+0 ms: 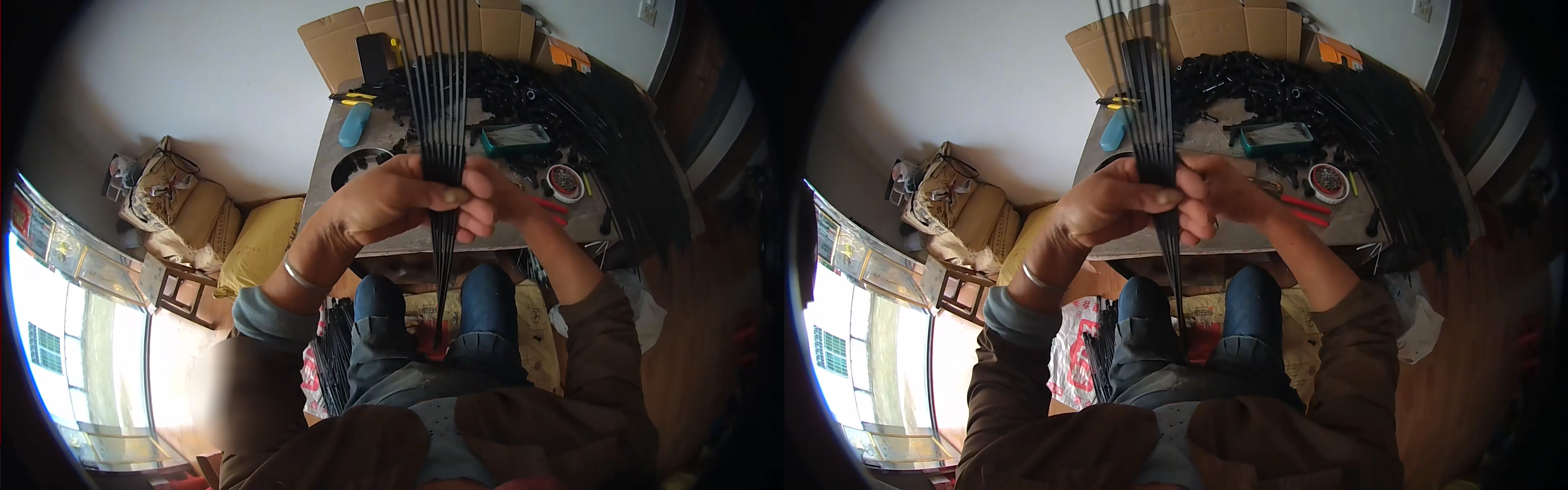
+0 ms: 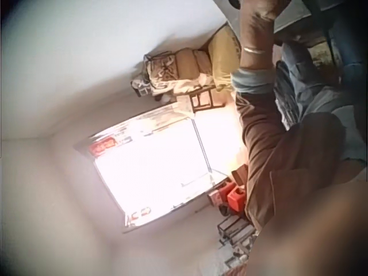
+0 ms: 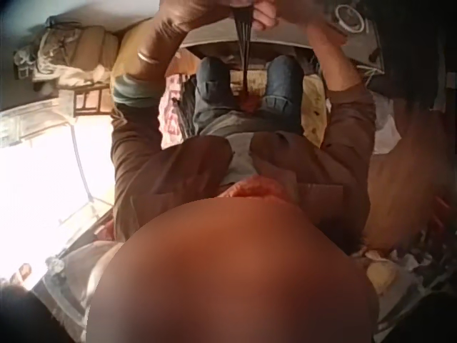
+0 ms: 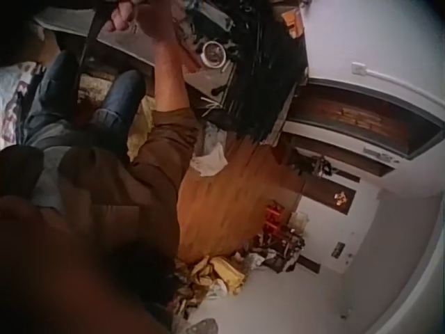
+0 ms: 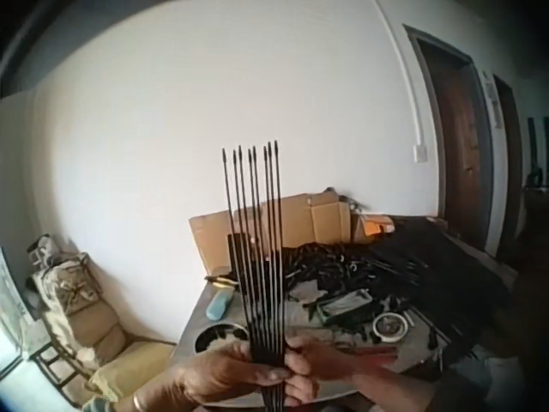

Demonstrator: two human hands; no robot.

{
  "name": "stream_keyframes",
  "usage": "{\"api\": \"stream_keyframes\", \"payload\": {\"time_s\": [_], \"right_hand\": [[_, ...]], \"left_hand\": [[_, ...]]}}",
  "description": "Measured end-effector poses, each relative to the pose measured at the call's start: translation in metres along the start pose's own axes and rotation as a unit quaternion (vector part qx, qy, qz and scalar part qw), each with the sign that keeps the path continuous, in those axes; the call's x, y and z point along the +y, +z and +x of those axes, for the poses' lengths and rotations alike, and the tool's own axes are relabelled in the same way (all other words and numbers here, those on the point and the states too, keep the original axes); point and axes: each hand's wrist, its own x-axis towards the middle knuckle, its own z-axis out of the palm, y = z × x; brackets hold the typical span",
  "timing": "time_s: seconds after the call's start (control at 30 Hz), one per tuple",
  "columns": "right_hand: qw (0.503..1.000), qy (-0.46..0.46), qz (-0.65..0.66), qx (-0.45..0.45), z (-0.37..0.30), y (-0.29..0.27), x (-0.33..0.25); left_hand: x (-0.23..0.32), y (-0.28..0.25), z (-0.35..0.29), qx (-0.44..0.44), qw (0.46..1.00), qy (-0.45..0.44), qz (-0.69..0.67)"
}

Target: Manually assembling and trimming metal umbrella ribs and plastic components using pliers at a workbench.

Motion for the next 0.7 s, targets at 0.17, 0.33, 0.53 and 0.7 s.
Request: {"api": "stream_keyframes", "payload": {"time_s": [0.17,0.33,0.53,0.7], "right_hand": [[0.846,-0.229,-0.456,0.151,0.047,-0.042,0.044],[0.616,0.046,-0.775,0.136,0.084,-0.092,0.04],[0.997,0.031,0.043,-0.05,0.056,-0.109,0.015],[0.984,-0.014,0.179,0.016,0.08,-0.064,0.018]], "left_hand": [[-0.001,-0.017,-0.024,-0.019,0.999,0.023,0.041],[-0.098,-0.084,0.0,0.125,0.99,-0.058,-0.011],[-0.125,-0.104,0.006,0.102,0.984,-0.087,-0.12],[-0.127,-0.096,0.011,0.146,0.98,-0.093,-0.096]]}}
